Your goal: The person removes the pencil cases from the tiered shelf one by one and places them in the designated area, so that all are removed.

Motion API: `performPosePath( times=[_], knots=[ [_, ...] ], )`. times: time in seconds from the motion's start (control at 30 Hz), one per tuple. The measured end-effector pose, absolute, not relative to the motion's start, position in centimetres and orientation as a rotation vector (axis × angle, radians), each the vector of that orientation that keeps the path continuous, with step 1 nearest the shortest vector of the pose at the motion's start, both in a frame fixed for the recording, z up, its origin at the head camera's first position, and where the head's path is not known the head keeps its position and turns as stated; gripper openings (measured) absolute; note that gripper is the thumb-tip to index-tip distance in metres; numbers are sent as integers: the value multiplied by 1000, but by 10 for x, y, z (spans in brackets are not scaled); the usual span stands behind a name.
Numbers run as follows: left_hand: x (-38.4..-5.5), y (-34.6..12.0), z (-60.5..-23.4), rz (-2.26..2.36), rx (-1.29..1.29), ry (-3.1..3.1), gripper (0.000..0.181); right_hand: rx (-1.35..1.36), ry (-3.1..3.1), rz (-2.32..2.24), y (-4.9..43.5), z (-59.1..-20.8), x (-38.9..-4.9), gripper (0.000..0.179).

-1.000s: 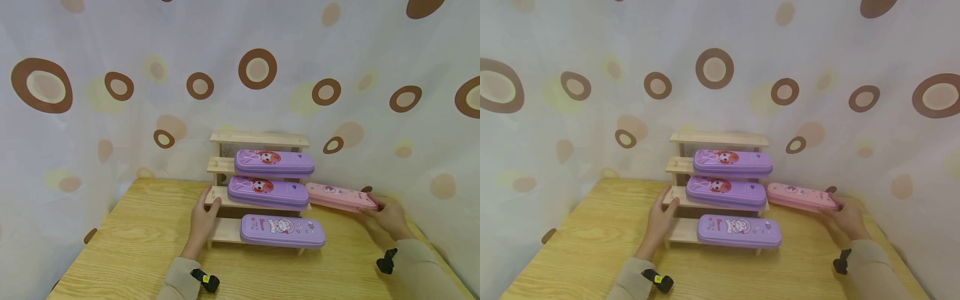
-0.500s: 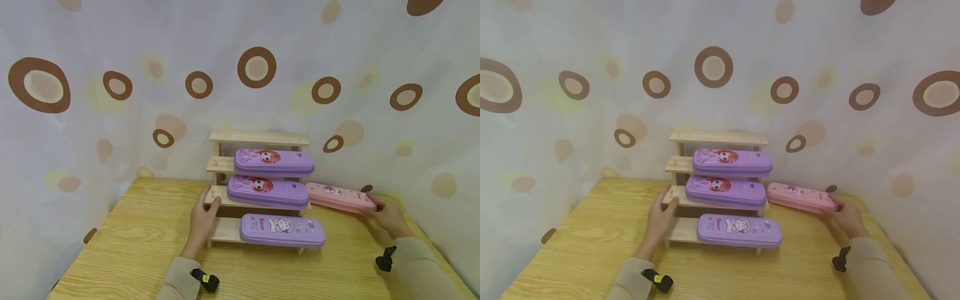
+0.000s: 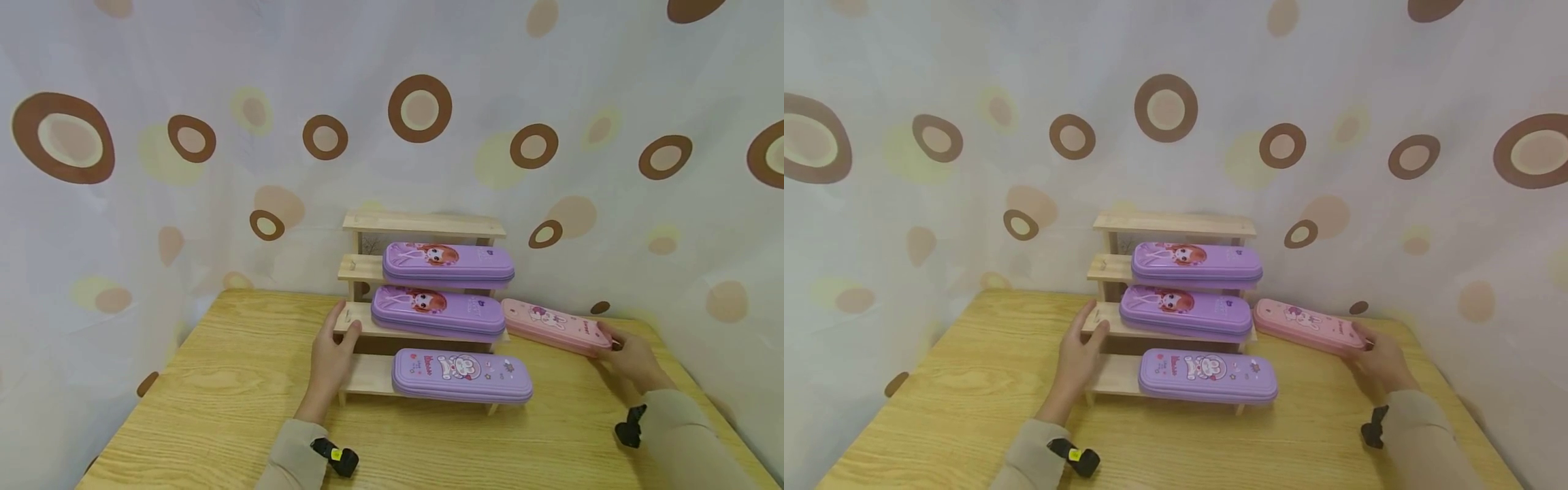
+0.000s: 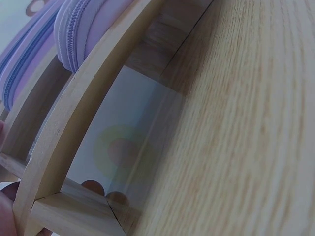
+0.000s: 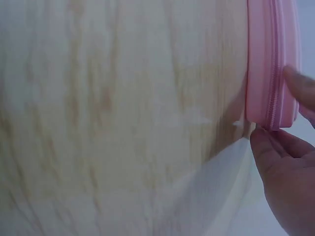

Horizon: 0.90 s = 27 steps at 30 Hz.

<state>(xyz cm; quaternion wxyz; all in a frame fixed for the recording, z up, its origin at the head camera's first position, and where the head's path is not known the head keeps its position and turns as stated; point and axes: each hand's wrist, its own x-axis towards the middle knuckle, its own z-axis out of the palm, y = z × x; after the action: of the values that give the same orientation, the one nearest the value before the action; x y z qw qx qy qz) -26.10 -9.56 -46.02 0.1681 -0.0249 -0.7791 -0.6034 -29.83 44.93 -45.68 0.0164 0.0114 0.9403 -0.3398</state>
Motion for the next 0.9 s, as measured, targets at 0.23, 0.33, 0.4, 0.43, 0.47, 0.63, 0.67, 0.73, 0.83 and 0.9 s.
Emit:
performPosePath(
  times=[0.23,0.33,0.4,0.43,0.47,0.63,0.67,0.73,0.83,0.9],
  knots=[
    [-261,-96,-459,-1712,-83,-2212,58,20,3000,-1325,441,-447,-290,82],
    [-260,-96,-459,-1716,-76,-2215,57,-7,3068,-1369,437,-444,-287,78],
    [-260,-95,-459,-1716,-74,-2214,57,-17,3071,-1397,434,-443,-287,77],
    [-260,-95,-459,-1717,-73,-2212,57,-29,3069,-1408,433,-442,-286,76],
    [-260,-95,-459,-1717,-73,-2211,57,-44,3064,-1420,432,-440,-286,76],
    [-261,-94,-460,-1715,-82,-2214,58,-139,3065,-1431,425,-433,-283,72],
    [-261,-94,-460,-1714,-83,-2214,58,-156,3067,-1428,423,-432,-282,71],
    [-261,-94,-460,-1714,-80,-2214,58,-195,3061,-1426,419,-428,-281,71],
    [-261,-95,-461,-1715,-70,-2214,57,-235,3035,-1461,412,-424,-280,72],
    [-261,-95,-461,-1715,-70,-2213,57,-245,3007,-1494,406,-419,-278,71]
  ],
)
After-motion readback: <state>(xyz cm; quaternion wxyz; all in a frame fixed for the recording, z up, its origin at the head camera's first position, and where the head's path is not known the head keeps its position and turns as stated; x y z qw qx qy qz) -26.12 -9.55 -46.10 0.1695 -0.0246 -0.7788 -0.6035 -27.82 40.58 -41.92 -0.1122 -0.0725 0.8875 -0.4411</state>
